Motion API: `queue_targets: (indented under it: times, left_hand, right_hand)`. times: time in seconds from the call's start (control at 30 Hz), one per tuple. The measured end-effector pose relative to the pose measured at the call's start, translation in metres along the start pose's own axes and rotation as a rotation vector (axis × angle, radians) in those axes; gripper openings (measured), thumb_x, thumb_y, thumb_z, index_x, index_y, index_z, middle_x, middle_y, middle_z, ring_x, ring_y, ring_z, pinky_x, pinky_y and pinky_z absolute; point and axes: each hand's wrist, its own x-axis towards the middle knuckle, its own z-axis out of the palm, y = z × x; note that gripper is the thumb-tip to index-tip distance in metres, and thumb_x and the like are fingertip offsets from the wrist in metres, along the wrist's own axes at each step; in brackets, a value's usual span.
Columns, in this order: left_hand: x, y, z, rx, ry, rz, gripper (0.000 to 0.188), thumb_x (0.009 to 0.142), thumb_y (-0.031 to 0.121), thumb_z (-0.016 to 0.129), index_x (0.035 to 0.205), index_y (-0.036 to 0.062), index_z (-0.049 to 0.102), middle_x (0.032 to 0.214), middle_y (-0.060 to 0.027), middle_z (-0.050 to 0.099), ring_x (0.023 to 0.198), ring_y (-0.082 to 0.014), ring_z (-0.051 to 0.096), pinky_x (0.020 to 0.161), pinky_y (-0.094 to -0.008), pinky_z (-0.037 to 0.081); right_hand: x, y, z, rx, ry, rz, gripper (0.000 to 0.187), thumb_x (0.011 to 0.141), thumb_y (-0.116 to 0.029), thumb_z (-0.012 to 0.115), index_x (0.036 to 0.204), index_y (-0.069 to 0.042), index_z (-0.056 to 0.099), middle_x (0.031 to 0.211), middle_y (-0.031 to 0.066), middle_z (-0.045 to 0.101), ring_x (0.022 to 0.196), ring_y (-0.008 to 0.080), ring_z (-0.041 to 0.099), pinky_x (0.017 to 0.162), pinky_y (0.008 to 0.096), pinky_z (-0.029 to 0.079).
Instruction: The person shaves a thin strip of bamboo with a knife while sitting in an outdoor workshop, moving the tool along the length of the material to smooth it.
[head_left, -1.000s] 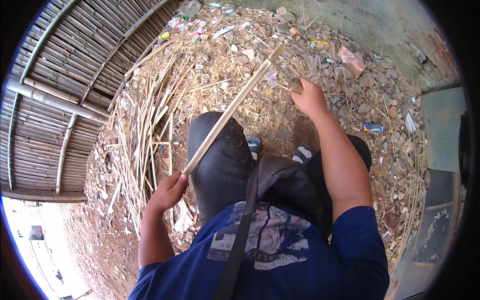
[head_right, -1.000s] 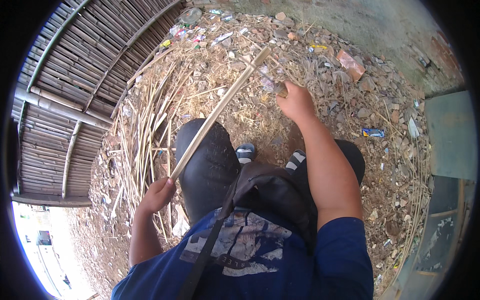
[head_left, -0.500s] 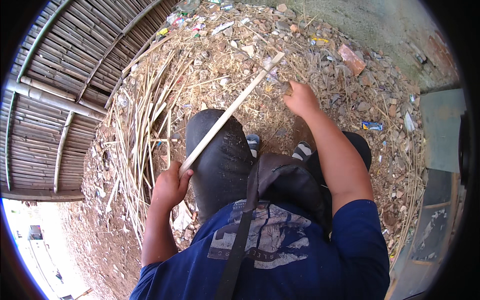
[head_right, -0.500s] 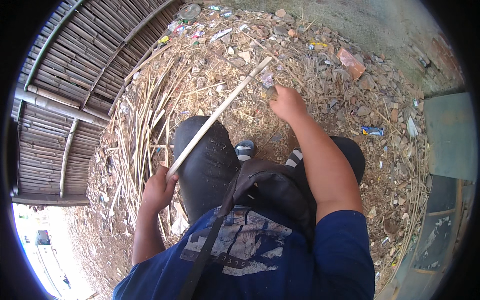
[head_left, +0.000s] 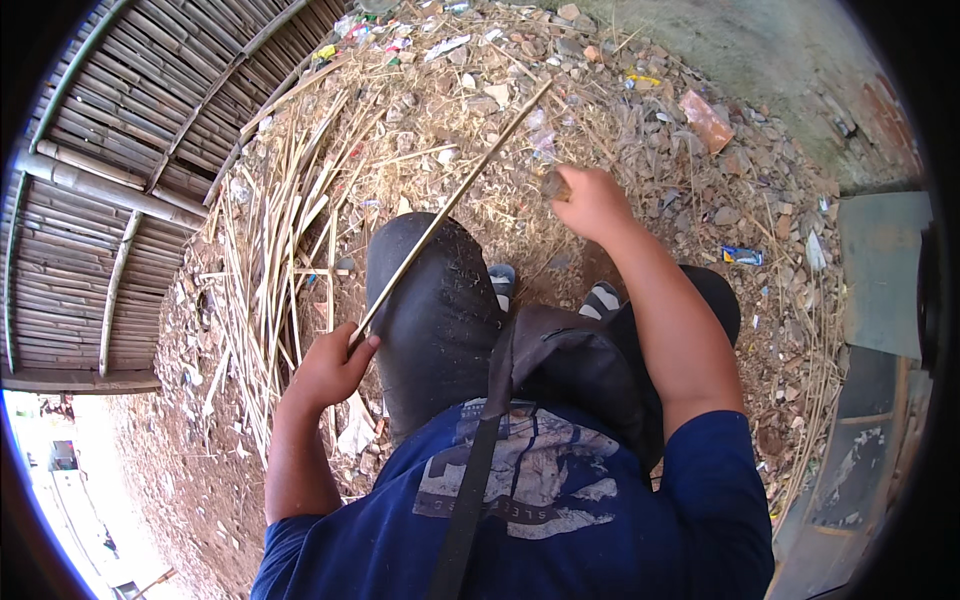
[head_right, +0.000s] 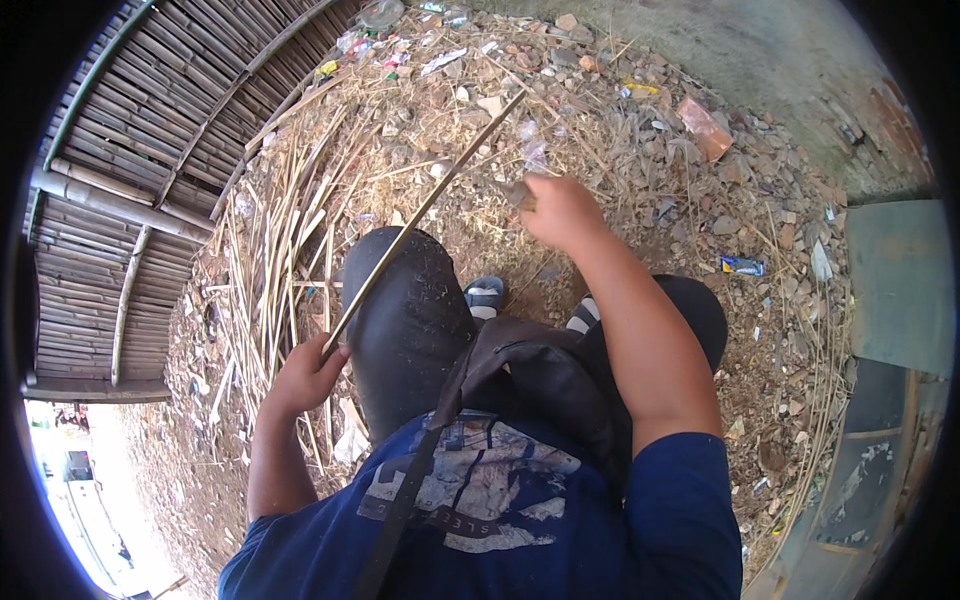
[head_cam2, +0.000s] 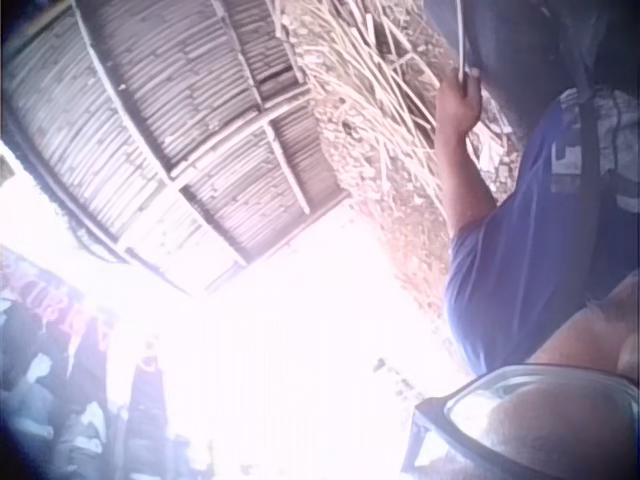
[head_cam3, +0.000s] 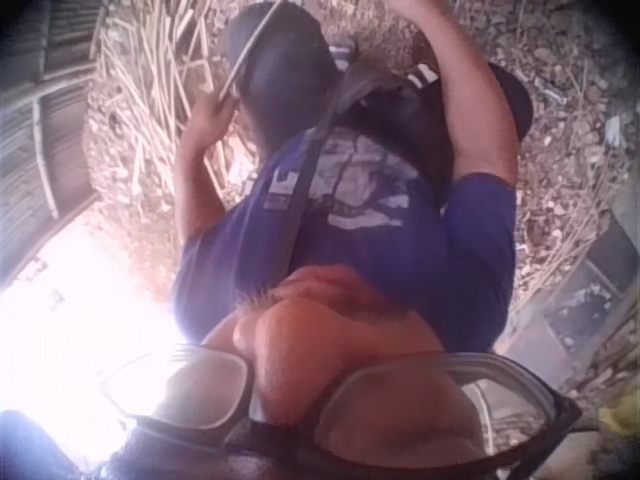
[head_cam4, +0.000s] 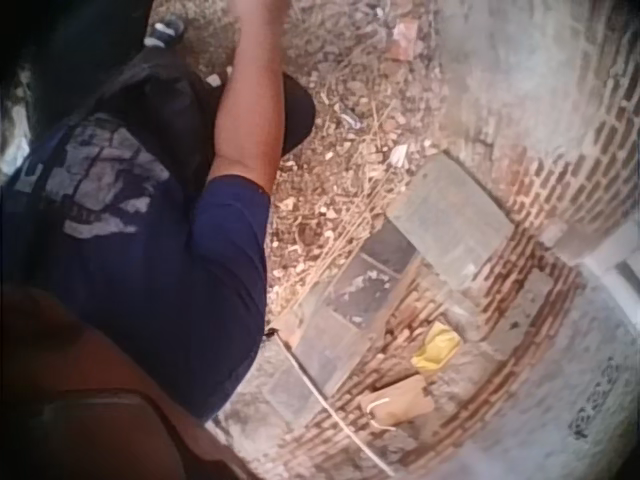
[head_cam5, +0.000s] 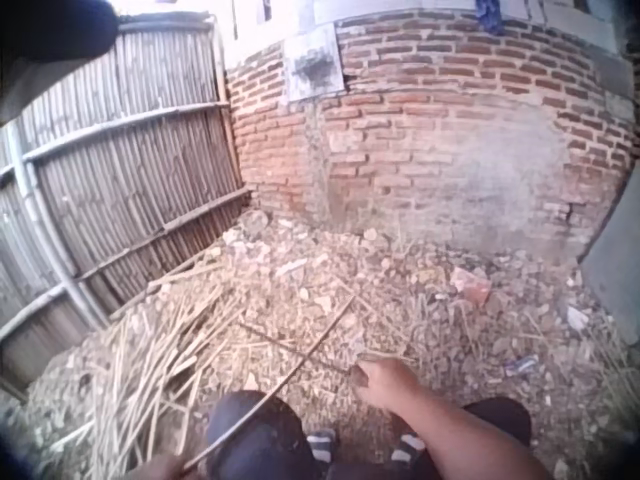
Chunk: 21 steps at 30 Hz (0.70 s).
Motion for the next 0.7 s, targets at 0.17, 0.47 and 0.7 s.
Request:
queue_targets:
  times: [0.17,0.47,0.7]
  left_hand:
    - [0.002,0.0,0.015,0.039,0.084,0.005,0.035,0.101,0.031,0.056,0.086,-0.0007,0.051,0.071,-0.0286,0.06,0.076,-0.0511,0.06,0.066,-0.0572,0.043]
    - [-0.006,0.011,0.006,0.129,0.051,-0.044,0.032,0.101,0.03,0.055,0.091,-0.0002,0.055,0.075,-0.0272,0.063,0.078,-0.0492,0.062,0.07,-0.0561,0.046]
    - [-0.001,0.017,-0.006,0.165,0.037,-0.041,0.031,0.1,0.03,0.055,0.092,-0.0003,0.057,0.078,-0.0266,0.063,0.081,-0.0478,0.062,0.072,-0.0544,0.046]
  right_hand:
    - [-0.005,-0.007,0.007,-0.052,-0.115,0.02,0.029,0.076,-0.018,0.069,0.103,-0.006,0.068,0.084,0.0191,0.069,0.078,0.036,0.068,0.072,0.0461,0.054]
    - [-0.016,-0.013,0.001,-0.188,-0.069,-0.125,0.022,0.084,-0.021,0.067,0.102,-0.008,0.067,0.081,0.0152,0.069,0.079,0.0346,0.07,0.07,0.0454,0.055]
    - [0.003,0.043,-0.027,-0.128,0.027,0.129,0.025,0.08,-0.016,0.067,0.102,-0.004,0.067,0.093,0.0196,0.072,0.086,0.0383,0.07,0.077,0.0474,0.055]
